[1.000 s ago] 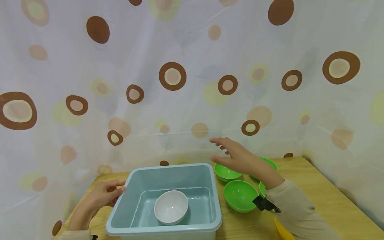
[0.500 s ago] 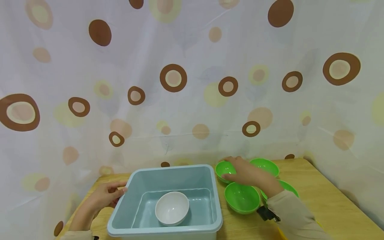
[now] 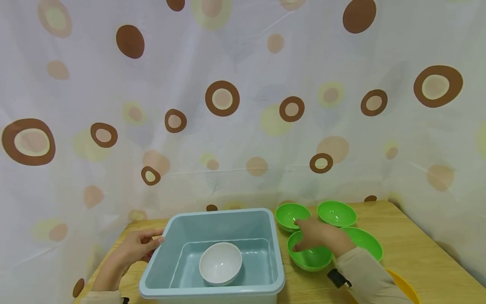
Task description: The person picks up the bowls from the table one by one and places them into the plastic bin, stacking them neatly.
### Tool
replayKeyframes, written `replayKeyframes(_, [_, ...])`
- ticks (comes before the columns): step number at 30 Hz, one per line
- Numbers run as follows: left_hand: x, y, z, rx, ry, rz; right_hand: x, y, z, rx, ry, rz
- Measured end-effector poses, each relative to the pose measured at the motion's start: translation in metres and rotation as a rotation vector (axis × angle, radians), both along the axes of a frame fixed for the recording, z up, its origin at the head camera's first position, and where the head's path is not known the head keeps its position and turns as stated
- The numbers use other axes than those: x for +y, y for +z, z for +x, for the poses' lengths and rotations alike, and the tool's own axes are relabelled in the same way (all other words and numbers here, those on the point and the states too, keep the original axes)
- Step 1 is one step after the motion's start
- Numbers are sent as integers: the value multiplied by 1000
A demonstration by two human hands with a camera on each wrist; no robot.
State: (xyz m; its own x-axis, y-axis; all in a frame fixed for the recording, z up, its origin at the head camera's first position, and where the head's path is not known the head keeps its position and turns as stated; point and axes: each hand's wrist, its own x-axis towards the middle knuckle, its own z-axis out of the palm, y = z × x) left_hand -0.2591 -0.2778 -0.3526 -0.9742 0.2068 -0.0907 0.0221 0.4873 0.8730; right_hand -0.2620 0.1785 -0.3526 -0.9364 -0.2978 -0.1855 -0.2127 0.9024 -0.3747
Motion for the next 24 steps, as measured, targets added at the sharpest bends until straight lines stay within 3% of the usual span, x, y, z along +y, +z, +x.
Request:
replayKeyframes(7, [1, -2, -1, -4, 8, -16, 2, -8, 2, -50, -29, 30])
replayKeyframes(24, [0, -1, -2, -19, 6, -10, -2, -15, -1, -45, -63, 114])
